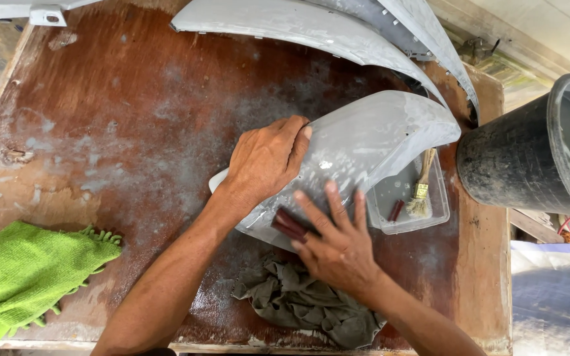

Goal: The person sands a grey plastic car part on a wooden table using a sanding block. They hold the part with one hand and rub the surface with the block in the other, occasionally dipping the block into a container of water. The person also uses a brush to clean the surface of the part.

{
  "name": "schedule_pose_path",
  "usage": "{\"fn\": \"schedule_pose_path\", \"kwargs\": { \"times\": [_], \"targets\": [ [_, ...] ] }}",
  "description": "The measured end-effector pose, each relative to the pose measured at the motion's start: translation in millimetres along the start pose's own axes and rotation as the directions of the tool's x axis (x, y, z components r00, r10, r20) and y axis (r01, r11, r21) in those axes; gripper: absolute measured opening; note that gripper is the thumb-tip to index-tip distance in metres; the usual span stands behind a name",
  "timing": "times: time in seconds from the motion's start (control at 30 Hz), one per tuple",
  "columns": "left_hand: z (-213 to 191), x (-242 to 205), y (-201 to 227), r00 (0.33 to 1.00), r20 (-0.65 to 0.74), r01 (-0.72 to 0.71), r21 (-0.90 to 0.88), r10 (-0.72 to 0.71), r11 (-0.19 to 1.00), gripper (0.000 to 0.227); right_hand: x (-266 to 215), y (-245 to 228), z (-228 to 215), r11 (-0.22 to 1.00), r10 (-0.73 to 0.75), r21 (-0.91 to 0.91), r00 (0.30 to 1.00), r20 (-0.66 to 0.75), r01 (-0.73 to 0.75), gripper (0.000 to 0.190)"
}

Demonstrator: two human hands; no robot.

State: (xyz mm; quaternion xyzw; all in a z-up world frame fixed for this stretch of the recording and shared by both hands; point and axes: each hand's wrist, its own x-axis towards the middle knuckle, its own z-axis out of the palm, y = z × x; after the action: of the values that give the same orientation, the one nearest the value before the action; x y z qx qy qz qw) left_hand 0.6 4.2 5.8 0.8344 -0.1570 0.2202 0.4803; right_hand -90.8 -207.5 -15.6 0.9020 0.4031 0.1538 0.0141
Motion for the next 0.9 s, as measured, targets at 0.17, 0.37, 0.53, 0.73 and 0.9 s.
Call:
{"fn": "schedule_pose_path", "kwargs": {
  "times": [0.17, 0.37, 0.53, 0.73, 0.9],
  "targets": [
    [-3, -1, 2, 1.000, 0.018, 0.020, 0.002, -0.020, 1.000, 0.018, 14, 24, -10, 0.991, 0.098, -0.086, 0.990, -0.105, -0.107, 0.040],
    [-1, -2, -2, 1.000, 0.000, 0.002, -0.009, -0.002, 1.000, 0.017, 2, -15, -8, 0.998, -0.001, 0.062, 1.000, 0.012, 0.000, 0.022],
    [0, -2, -3, 1.000, 0.015, 0.001, 0.000, -0.001, 1.000, 0.017, 2, 8, -1, 0.998, -0.052, -0.025, 0.999, -0.012, 0.052, 0.025],
    [-2, -2, -2, 1.000, 0.011, -0.007, -0.024, 0.007, 1.000, 0.017, 5, 5, -3, 0.994, 0.077, -0.072, 0.996, -0.048, -0.080, 0.031],
    [-2, -2, -3, 1.000, -0.002, -0.014, -0.027, 0.014, 1.000, 0.018, -7, -18, 2, 0.992, -0.084, 0.098, 0.991, 0.102, 0.074, 0.027]
  ]
}}
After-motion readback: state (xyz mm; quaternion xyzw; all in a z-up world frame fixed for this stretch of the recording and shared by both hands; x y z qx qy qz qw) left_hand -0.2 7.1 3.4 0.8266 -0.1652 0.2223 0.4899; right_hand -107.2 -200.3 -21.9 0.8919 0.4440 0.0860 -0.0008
